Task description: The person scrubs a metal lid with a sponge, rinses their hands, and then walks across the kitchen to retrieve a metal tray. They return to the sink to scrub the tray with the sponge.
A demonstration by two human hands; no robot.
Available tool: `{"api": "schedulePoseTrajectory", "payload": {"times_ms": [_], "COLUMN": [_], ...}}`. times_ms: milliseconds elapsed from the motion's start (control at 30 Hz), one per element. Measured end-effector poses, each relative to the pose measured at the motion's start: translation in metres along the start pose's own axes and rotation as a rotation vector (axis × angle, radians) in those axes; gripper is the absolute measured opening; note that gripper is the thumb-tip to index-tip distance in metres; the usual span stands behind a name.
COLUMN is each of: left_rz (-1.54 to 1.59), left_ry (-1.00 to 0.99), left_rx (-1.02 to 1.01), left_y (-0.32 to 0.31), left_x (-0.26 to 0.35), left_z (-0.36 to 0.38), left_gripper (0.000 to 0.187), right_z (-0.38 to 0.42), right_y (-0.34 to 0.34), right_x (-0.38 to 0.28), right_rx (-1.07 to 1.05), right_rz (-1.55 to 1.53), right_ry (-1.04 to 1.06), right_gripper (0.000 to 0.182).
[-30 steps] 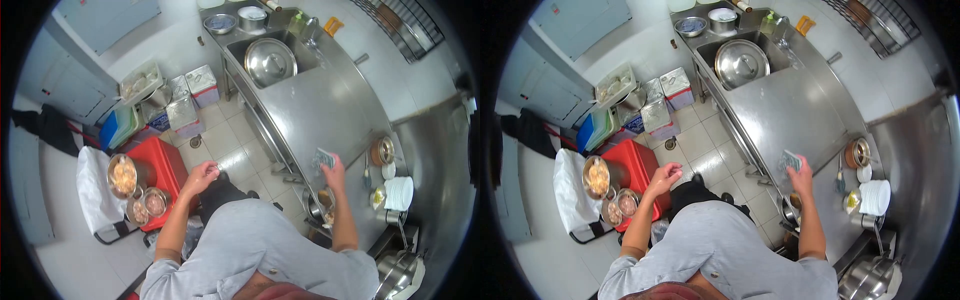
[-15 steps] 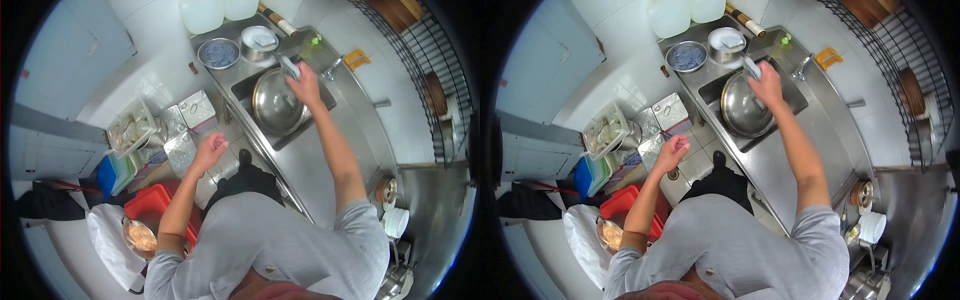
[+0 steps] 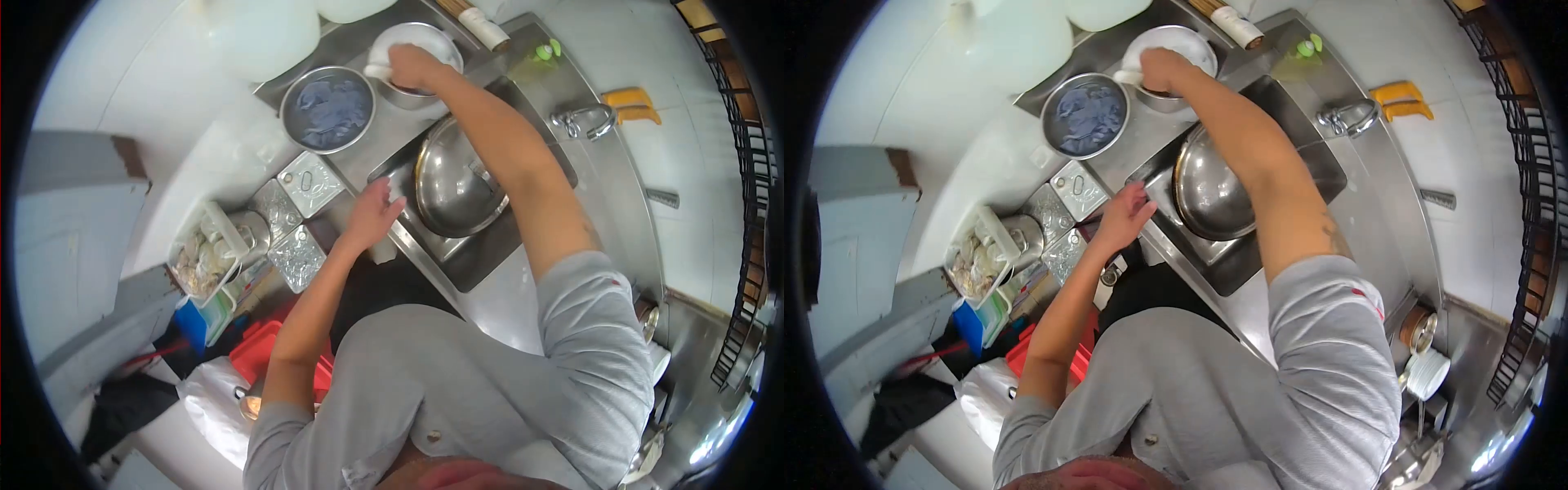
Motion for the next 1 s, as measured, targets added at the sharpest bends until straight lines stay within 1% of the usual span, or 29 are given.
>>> {"api": "schedulePoseTrajectory", "payload": {"times_ms": [33,100,167,200,233,300,333,367,400,467,500,533,567,600,633,667,700,733,767,800,833,867,900,933,967,1000], "left_rz": [-0.075,-0.213,-0.238,-0.255,-0.240,-0.195,-0.176,-0.209,-0.053,0.254,0.335,0.323,0.309,0.288,0.207,0.219,0.239,0.254,0.354,0.405,0.466,0.533,0.420,0.441,0.462,0.494], "left_ry": [-0.024,-0.061,0.031,0.076,0.128,0.152,0.170,0.145,0.241,0.441,0.532,0.549,0.563,0.580,0.563,0.609,0.656,0.712,0.727,0.735,0.735,0.737,0.648,0.717,0.778,0.828], "left_rx": [-0.011,-0.010,-0.111,-0.166,-0.253,-0.301,-0.322,-0.233,-0.223,-0.192,-0.256,-0.251,-0.246,-0.245,-0.252,-0.261,-0.265,-0.273,-0.258,-0.270,-0.274,-0.273,-0.319,-0.320,-0.314,-0.300], "left_y": [-0.012,-0.044,-0.066,-0.074,-0.081,-0.103,-0.115,-0.123,-0.123,-0.117,-0.130,-0.134,-0.137,-0.137,-0.128,-0.129,-0.133,-0.136,-0.134,-0.140,-0.149,-0.159,-0.168,-0.159,-0.148,-0.138], "left_x": [-0.014,-0.050,-0.070,-0.076,-0.075,-0.088,-0.101,-0.116,-0.117,-0.108,-0.120,-0.124,-0.124,-0.125,-0.115,-0.116,-0.116,-0.115,-0.105,-0.111,-0.127,-0.146,-0.167,-0.151,-0.134,-0.108], "left_z": [-0.024,-0.064,-0.094,-0.105,-0.113,-0.131,-0.138,-0.143,-0.143,-0.139,-0.139,-0.140,-0.141,-0.139,-0.142,-0.144,-0.145,-0.138,-0.134,-0.134,-0.138,-0.145,-0.148,-0.137,-0.133,-0.135], "left_gripper": [0.060,0.067,0.074,0.078,0.076,0.067,0.063,0.062,0.062,0.064,0.067,0.067,0.067,0.067,0.068,0.070,0.071,0.073,0.076,0.080,0.085,0.089,0.093,0.095,0.098,0.100], "right_z": [0.005,0.050,0.113,0.140,0.164,0.194,0.197,0.201,0.202,0.197,0.196,0.197,0.199,0.201,0.200,0.192,0.186,0.180,0.180,0.181,0.188,0.192,0.192,0.200,0.205,0.198], "right_y": [0.015,0.065,0.108,0.109,0.108,0.065,0.031,-0.010,-0.046,-0.098,-0.115,-0.128,-0.136,-0.140,-0.143,-0.142,-0.143,-0.149,-0.153,-0.153,-0.145,-0.152,-0.151,-0.155,-0.155,-0.151], "right_x": [0.000,0.000,0.005,0.015,0.026,0.053,0.067,0.080,0.090,0.067,0.044,0.017,0.008,0.020,0.046,0.079,0.128,0.145,0.156,0.166,0.103,0.049,0.042,0.037,0.075,0.136], "right_rx": [0.004,0.450,0.670,0.719,0.768,0.733,0.682,0.627,0.570,0.633,0.633,0.635,0.640,0.621,0.600,0.589,0.609,0.584,0.561,0.549,0.819,0.853,0.762,0.662,0.677,0.692], "right_rz": [-0.048,-0.096,-0.339,-0.339,-0.333,-0.380,-0.302,-0.230,-0.161,-0.033,-0.042,-0.049,-0.055,-0.051,-0.048,-0.038,-0.051,-0.179,-0.309,-0.430,-0.121,-0.194,-0.186,-0.188,-0.263,-0.328], "right_ry": [-0.039,0.091,0.034,-0.025,-0.089,-0.220,-0.255,-0.290,-0.321,-0.269,-0.287,-0.303,-0.319,-0.326,-0.332,-0.325,-0.507,-0.576,-0.657,-0.732,-0.443,-0.333,-0.239,-0.158,-0.301,-0.431], "right_gripper": [0.043,0.045,0.045,0.045,0.045,0.052,0.053,0.054,0.055,0.063,0.063,0.064,0.064,0.064,0.064,0.065,0.065,0.062,0.059,0.056,0.049,0.046,0.049,0.052,0.054,0.056]}}
Point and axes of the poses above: each hand's wrist, its own z-axis away from the middle knuckle, its own y-axis out of the back of the hand, x = y × z, the point moved 7 cm from there along -z, towards the middle knuckle, and after that the axes turned 3 degrees about -x, right-handed, at the moved point
